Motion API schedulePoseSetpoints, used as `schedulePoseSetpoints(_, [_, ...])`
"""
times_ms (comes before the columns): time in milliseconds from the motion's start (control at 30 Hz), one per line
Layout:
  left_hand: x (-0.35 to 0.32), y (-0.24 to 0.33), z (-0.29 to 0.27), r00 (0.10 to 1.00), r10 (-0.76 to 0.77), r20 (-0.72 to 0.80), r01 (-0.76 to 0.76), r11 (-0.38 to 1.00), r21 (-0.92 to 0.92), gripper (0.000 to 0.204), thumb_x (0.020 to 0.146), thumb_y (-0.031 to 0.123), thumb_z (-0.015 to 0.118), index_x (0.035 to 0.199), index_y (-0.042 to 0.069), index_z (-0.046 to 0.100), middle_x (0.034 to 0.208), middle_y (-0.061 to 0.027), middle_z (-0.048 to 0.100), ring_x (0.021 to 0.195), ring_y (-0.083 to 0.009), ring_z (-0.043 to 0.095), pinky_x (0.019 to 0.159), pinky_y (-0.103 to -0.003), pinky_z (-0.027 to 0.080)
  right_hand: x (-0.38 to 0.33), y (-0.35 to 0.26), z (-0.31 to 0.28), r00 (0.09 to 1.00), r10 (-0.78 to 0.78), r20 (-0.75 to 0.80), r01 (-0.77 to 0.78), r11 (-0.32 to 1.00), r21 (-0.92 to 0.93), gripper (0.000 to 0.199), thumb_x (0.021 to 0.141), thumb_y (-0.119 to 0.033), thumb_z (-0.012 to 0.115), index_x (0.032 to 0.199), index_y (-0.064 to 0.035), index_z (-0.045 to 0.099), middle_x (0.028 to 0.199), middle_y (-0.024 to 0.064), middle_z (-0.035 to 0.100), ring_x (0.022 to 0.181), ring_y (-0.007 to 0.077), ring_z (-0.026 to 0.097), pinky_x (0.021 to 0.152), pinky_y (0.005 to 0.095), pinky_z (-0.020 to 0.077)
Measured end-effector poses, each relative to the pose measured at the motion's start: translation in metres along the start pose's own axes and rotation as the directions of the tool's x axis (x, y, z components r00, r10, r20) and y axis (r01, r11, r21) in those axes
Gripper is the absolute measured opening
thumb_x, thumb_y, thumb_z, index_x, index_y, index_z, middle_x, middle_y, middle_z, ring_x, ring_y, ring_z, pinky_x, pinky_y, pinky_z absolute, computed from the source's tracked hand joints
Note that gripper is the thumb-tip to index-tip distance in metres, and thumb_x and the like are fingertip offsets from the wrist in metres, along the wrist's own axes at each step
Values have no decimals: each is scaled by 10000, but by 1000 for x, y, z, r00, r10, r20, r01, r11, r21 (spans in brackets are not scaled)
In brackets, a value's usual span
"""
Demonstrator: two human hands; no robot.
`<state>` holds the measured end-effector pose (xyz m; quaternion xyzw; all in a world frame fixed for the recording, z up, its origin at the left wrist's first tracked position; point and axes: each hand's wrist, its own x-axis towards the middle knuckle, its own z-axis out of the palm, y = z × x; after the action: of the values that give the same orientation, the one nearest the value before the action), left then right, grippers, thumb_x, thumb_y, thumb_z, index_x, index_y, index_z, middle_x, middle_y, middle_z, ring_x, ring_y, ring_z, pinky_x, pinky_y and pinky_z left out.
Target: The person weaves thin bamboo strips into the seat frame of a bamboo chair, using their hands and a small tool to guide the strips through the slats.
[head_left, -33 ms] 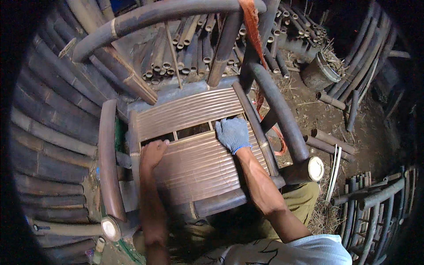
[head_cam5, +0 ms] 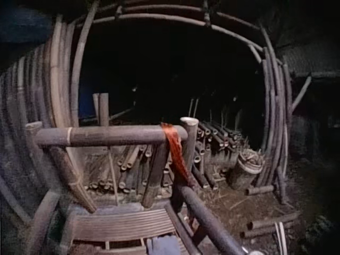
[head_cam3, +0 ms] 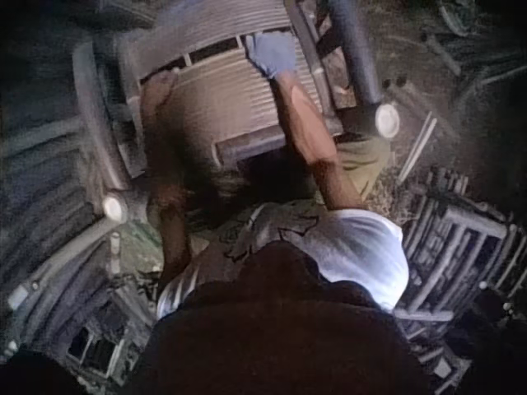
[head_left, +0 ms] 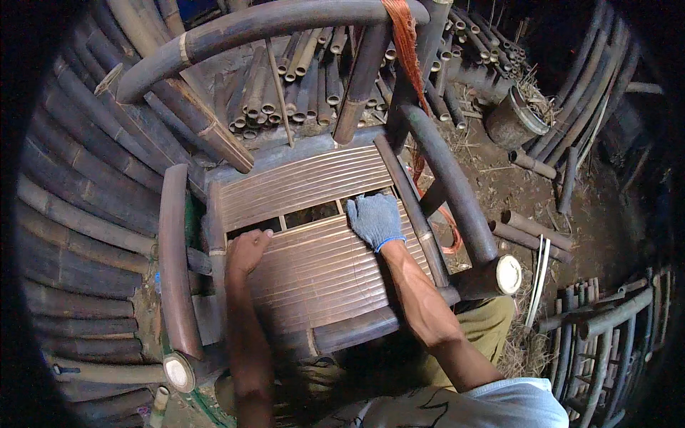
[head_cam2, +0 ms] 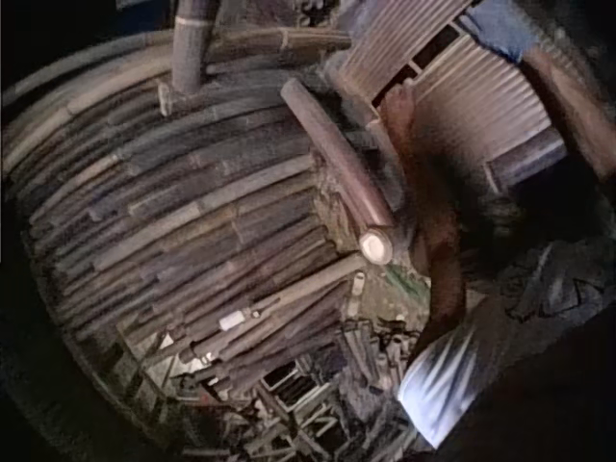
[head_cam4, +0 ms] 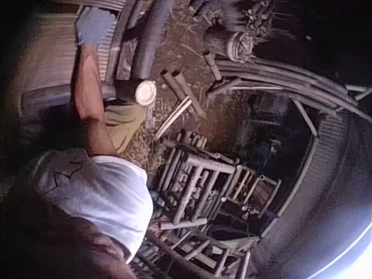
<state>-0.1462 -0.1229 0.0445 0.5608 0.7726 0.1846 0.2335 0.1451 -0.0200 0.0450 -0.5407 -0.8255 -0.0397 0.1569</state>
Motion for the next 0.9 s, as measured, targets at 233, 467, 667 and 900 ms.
schedulePoseSetpoints(233, [1,-2,-2,997,-35,62,32,999,40,500,938,531,526,904,60,689,886,-187,687,878,-400,647,822,-468,472,2,5,2,994,-36,99,33,999,31,467,955,-390,457,719,-79,713,689,184,681,671,357,677,695,504,487])
schedulePoseSetpoints(467, [-1,-13,15,977,128,-172,-134,991,-20,347,898,421,606,1014,110,707,1042,-126,690,995,-348,633,907,-460,457,-1,11,17,999,-54,4,54,998,32,445,957,-383,467,720,-87,700,707,181,683,678,365,671,699,505,496])
schedulePoseSetpoints(667, [-28,36,38,824,497,-272,-490,866,97,575,753,145,727,1292,31,563,1300,-198,573,1222,-363,526,1075,-458,381,-16,20,-61,982,-12,-190,92,903,420,365,1010,-237,419,887,-2,671,973,202,676,871,359,650,802,450,513])
schedulePoseSetpoints(900, [-80,138,27,723,584,-369,-687,663,-298,245,860,143,679,1085,49,658,1040,-126,691,913,-291,675,798,-387,542,-74,20,-262,952,203,231,-307,578,756,236,945,-206,619,955,22,682,805,30,586,671,122,587,636,286,493])
